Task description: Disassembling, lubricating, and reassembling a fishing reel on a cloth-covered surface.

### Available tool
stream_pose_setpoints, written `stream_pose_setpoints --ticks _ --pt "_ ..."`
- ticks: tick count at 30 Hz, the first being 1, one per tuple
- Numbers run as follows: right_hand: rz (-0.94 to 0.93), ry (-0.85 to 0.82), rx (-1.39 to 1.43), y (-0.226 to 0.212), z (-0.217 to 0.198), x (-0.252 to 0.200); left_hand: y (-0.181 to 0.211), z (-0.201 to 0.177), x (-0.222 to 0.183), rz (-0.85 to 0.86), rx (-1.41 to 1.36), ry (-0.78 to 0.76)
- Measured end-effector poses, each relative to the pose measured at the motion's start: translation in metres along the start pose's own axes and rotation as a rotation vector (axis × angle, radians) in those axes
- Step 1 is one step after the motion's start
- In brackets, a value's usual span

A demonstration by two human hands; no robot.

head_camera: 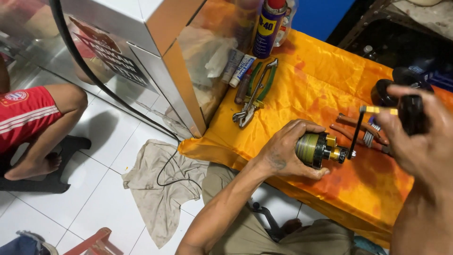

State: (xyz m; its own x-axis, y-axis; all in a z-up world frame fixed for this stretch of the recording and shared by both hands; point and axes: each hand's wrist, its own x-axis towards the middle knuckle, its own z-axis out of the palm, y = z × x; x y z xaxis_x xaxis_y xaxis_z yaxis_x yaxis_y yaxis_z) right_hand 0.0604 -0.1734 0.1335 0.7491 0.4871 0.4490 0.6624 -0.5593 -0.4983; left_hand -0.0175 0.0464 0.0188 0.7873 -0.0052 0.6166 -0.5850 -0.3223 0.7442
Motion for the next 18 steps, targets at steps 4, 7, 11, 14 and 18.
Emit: stream_pose_setpoints --ticks 4,7,11,14,18 --pt "0.057 0.001 0.068 0.019 0.011 0.014 -0.001 0.002 0.0 0.027 -0.02 0.029" --pt "0.251 -0.06 0.175 0.037 0.02 0.007 0.007 -0.005 0.004 0.007 0.004 0.064" --pt "0.349 -0.079 -0.046 0.052 0.029 -0.028 0.011 -0.01 0.004 -0.016 -0.029 0.078" --pt "0.459 -0.087 -0.089 0.059 0.03 -0.062 0.013 -0.01 0.003 -0.027 -0.058 0.075" --pt "0.58 -0.061 0.03 0.043 0.034 -0.09 0.02 -0.01 0.006 -0.023 -0.013 0.075"
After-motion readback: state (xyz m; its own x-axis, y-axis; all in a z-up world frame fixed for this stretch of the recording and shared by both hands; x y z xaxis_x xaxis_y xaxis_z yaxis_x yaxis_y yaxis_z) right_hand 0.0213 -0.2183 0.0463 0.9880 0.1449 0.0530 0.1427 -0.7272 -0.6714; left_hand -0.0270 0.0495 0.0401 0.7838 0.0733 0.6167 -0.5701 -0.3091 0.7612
